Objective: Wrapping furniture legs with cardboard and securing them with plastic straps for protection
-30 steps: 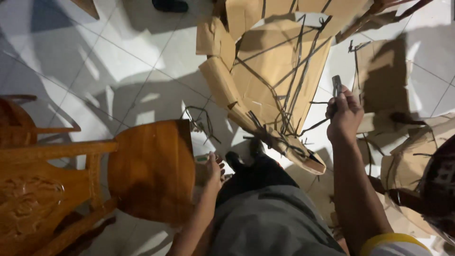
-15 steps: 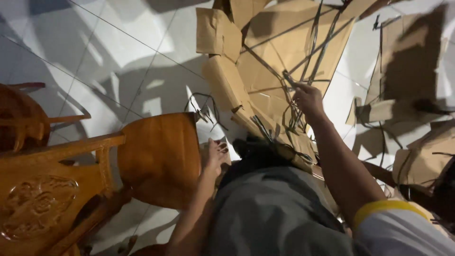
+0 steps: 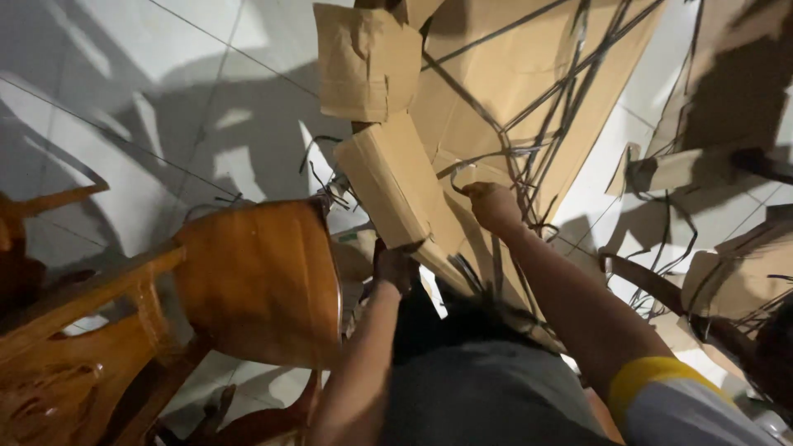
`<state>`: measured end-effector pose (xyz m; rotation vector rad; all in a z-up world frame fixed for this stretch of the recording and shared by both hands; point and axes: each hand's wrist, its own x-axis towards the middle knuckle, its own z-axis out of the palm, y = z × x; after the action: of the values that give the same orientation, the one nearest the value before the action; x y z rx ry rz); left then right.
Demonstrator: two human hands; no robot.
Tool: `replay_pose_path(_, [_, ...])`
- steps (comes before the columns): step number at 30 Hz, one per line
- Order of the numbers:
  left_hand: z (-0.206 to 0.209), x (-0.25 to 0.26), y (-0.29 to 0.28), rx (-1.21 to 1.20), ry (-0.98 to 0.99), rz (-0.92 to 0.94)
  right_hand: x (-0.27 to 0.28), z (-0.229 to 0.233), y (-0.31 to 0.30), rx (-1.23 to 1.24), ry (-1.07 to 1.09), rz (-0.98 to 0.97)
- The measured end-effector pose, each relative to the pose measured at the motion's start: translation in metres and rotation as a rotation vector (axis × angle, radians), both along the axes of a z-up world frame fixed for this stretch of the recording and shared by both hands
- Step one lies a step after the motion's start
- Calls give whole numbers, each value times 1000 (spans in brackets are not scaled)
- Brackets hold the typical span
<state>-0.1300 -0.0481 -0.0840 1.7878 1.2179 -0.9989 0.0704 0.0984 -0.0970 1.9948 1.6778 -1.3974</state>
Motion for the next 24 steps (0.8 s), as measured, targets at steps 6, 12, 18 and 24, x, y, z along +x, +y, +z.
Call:
replay_pose_path(6, [-62,2,-33,-1,-149,252,14,-103,-16,469,-65,1075])
replay_pose_path(12, [-90,16,-57,55,-303,525,21,-130,1,-211,181,740])
replay_pose_path(18, [-78,13,-69,172,-407,803,11,-82,11,56,-10,1480])
replay_pose_path(24, [-37,-6,-78,371,-506,1044,47,2,4,136,-239,1221])
